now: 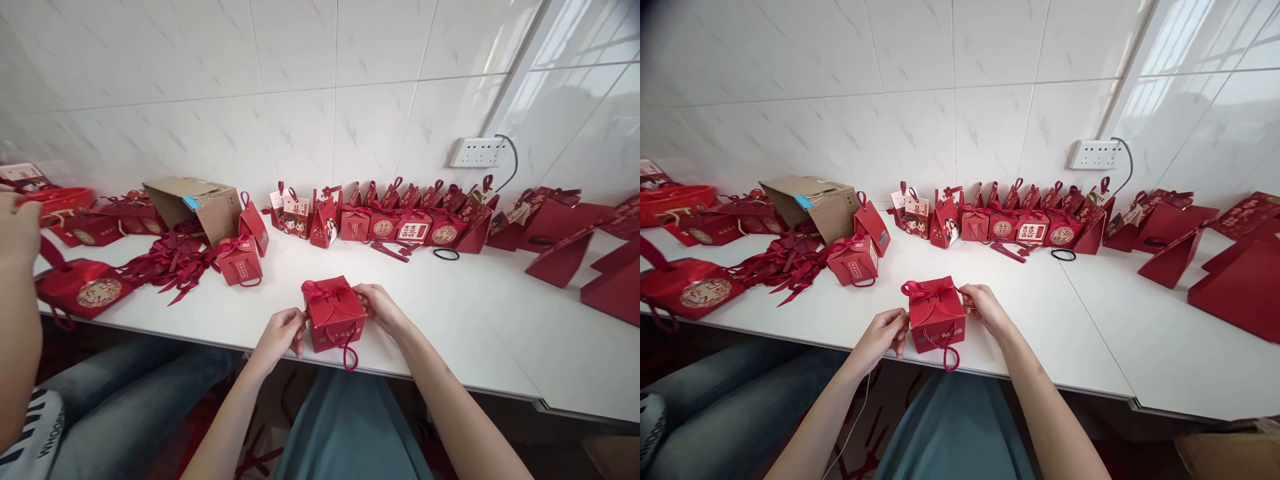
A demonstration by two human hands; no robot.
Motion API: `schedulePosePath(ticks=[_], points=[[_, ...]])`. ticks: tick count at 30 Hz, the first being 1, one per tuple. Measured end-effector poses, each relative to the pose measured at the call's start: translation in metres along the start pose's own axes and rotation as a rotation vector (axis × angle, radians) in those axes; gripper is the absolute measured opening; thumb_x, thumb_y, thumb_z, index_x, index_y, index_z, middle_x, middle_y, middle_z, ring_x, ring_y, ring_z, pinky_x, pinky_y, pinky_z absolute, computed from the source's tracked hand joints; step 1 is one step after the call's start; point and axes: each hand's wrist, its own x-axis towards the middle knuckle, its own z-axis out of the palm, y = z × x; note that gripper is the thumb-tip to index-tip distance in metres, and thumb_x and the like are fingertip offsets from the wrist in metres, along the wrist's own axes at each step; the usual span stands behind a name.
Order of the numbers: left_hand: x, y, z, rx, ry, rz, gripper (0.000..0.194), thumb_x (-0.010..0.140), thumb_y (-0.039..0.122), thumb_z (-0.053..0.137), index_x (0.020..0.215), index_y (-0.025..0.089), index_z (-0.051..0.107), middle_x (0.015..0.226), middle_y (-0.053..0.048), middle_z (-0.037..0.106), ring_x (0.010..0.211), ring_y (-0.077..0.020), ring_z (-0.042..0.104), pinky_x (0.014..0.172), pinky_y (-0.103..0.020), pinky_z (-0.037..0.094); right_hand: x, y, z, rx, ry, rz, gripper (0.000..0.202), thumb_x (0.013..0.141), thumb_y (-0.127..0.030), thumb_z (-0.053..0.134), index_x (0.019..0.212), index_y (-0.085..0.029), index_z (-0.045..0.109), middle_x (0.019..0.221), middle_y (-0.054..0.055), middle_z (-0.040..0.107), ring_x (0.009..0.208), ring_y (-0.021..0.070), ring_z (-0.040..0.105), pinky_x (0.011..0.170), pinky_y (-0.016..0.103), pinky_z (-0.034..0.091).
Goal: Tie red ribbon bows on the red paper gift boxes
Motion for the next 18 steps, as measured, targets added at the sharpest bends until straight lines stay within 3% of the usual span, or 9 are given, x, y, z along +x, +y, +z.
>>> schedulePosePath(ticks=[6, 14, 18], points=[[0.0021, -0.002, 0.0003, 0.061, 0.018, -0.038, 0.036, 0.071, 0.046, 0.054, 0.053, 0.019, 0.039, 0.042, 0.008, 0.042, 0.031, -0.0092, 0.047, 0.032, -0.02, 0.042, 0.0004, 0.0006, 0.0, -0.029, 0.016, -0.002, 0.03, 0.059, -0.033, 0.059, 0.049, -0.02, 0.034, 0.047, -0.009, 0.025, 0.041, 0.0047, 0.024, 0.043, 0.023, 0.018], [0.0038, 0.0013, 0.0001, 0.18, 0.004, -0.078, 0.033, 0.075, 0.04, 0.052, 0.051, 0.019, 0.04, 0.034, 0.007, 0.041, 0.026, -0.0083, 0.043, 0.029, -0.016, 0.034, -0.0049, -0.0014, 0.0029, -0.078, -0.004, -0.024, 0.031, 0.059, -0.033, 0.057, 0.049, -0.021, 0.03, 0.047, -0.009, 0.022, 0.043, 0.0049, 0.019, 0.043, 0.024, 0.015], [0.0047, 0.0017, -0.0015, 0.258, 0.001, -0.103, 0.031, 0.076, 0.036, 0.052, 0.052, 0.02, 0.041, 0.032, 0.005, 0.046, 0.025, -0.0102, 0.043, 0.029, -0.017, 0.034, -0.0053, 0.001, 0.0018, -0.129, -0.015, -0.037, 0.028, 0.061, -0.033, 0.056, 0.049, -0.021, 0.034, 0.044, -0.007, 0.028, 0.042, 0.0062, 0.024, 0.042, 0.024, 0.017]])
